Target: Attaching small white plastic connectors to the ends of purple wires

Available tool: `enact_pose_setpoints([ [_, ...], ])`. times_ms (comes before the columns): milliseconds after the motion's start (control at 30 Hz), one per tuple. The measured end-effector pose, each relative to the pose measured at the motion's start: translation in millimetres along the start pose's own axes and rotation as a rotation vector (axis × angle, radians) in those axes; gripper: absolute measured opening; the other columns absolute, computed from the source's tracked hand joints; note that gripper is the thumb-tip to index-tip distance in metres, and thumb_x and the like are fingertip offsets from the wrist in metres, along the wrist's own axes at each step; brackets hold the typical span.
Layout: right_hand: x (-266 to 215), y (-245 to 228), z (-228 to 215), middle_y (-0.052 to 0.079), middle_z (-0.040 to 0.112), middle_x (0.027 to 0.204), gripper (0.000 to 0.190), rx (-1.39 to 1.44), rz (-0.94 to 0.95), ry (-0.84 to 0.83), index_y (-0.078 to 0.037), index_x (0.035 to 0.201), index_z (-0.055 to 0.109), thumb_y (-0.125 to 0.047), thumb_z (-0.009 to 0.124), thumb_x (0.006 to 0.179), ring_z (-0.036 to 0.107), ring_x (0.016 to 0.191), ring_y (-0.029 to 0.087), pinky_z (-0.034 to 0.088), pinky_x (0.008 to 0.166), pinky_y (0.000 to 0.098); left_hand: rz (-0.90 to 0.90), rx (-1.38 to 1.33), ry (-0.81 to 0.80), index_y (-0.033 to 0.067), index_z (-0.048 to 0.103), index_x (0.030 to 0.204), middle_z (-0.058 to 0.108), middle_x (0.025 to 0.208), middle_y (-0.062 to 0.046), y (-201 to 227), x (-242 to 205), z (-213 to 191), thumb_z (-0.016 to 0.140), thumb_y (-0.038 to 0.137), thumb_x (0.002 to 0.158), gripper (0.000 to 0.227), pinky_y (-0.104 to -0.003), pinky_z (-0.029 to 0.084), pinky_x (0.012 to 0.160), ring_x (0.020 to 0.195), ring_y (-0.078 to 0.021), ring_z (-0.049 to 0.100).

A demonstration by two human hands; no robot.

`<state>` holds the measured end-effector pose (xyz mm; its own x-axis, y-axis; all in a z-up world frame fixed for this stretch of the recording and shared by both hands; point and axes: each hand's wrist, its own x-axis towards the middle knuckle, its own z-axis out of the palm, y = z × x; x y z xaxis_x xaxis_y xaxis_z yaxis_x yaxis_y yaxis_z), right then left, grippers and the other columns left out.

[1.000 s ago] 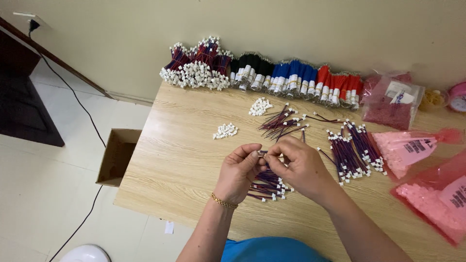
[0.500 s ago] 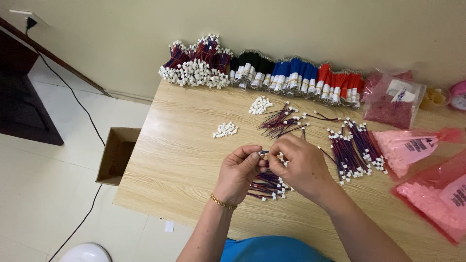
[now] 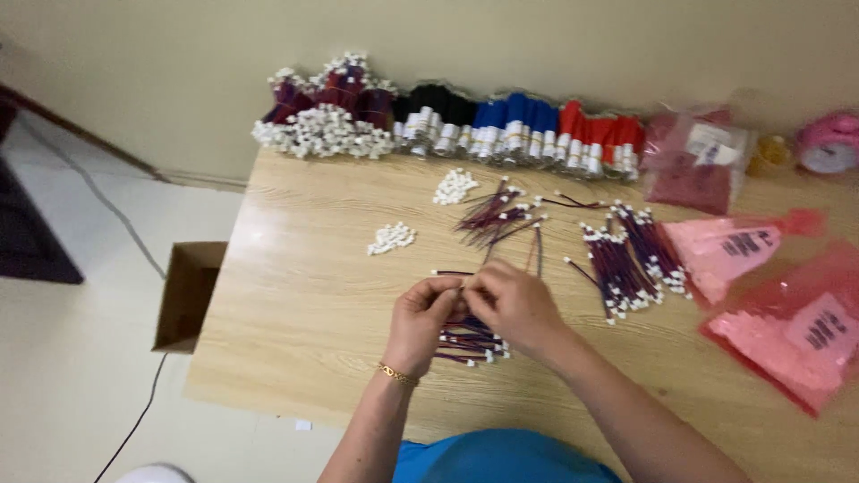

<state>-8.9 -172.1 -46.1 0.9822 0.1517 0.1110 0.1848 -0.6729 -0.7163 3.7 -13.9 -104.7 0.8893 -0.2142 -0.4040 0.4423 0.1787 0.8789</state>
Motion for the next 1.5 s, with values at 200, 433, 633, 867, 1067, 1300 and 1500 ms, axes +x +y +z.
enact_pose_setpoints([
  [200,-15.7,56.1,9.3,0.012,0.058,0.094,0.008,-0.089,0.328,-0.054,-0.008,0.083,0.065,-0.015,0.061,0.085,0.06,0.097,0.038,0.051,0.083,0.0464,-0.1,0.474,0.109,0.0074,0.075,0.1,0.074,0.083,-0.015,-59.7,23.8,-50.0,0.068,0.006,0.086,0.015,-0.03,0.061,0.063,0.073,-0.023,0.073],
  [433,12.2,138.3,-3.9,0.015,0.068,0.098,0.041,-0.333,0.797,-0.043,-0.011,0.106,0.066,-0.048,0.057,0.089,0.065,0.103,0.033,0.051,0.087,0.0455,0.017,0.898,0.142,0.0195,0.074,0.102,0.067,0.084,-0.009,-73.5,30.1,-69.8,0.07,0.019,0.082,0.02,-0.039,0.056,0.072,0.082,-0.0277,0.069],
  [633,21.7,152.2,10.6,0.021,0.071,0.097,0.056,-0.31,0.974,-0.202,-0.004,0.1,0.07,-0.055,0.053,0.083,0.066,0.102,0.041,0.053,0.08,0.0535,0.023,0.808,0.175,0.0193,0.073,0.102,0.067,0.082,-0.005,-39.5,26.1,-44.5,0.071,0.022,0.083,0.019,-0.034,0.056,0.07,0.077,-0.0221,0.069],
  [867,6.4,101.4,-16.3,0.019,0.072,0.093,0.037,-0.271,0.829,-0.109,-0.01,0.09,0.074,-0.04,0.056,0.08,0.066,0.099,0.04,0.052,0.081,0.0484,0.069,0.582,0.043,0.0102,0.07,0.112,0.072,0.101,-0.017,8.7,14.9,-3.3,0.063,0.021,0.09,0.026,-0.04,0.054,0.085,0.101,-0.0307,0.068],
  [1067,-5.9,-3.2,-20.3,0.008,0.073,0.086,0.026,-0.233,0.659,-0.058,-0.019,0.091,0.07,-0.041,0.062,0.081,0.068,0.093,0.029,0.054,0.08,0.0424,0.105,0.291,-0.065,-0.0003,0.064,0.121,0.069,0.112,-0.022,37.9,3.2,37.9,0.063,0.023,0.092,0.037,-0.042,0.051,0.095,0.11,-0.0297,0.064],
  [1300,-18.8,-39.2,-27.4,0.004,0.071,0.072,0.02,-0.057,0.447,-0.063,-0.016,0.088,0.07,-0.035,0.067,0.086,0.07,0.071,0.022,0.055,0.063,0.0338,0.113,-0.031,-0.011,0.0027,0.073,0.103,0.075,0.086,-0.012,14.6,0.0,32.4,0.067,0.014,0.091,0.018,-0.028,0.056,0.078,0.082,-0.0124,0.068],
  [1500,-8.8,-72.5,-64.3,0.014,0.069,0.078,0.025,0.205,0.401,0.052,-0.007,0.102,0.069,-0.026,0.07,0.085,0.065,0.071,0.022,0.053,0.067,0.0356,0.149,0.011,-0.135,0.0034,0.072,0.101,0.062,0.067,-0.003,18.6,-20.2,20.3,0.06,0.015,0.097,0.017,-0.022,0.051,0.068,0.069,-0.0091,0.059],
])
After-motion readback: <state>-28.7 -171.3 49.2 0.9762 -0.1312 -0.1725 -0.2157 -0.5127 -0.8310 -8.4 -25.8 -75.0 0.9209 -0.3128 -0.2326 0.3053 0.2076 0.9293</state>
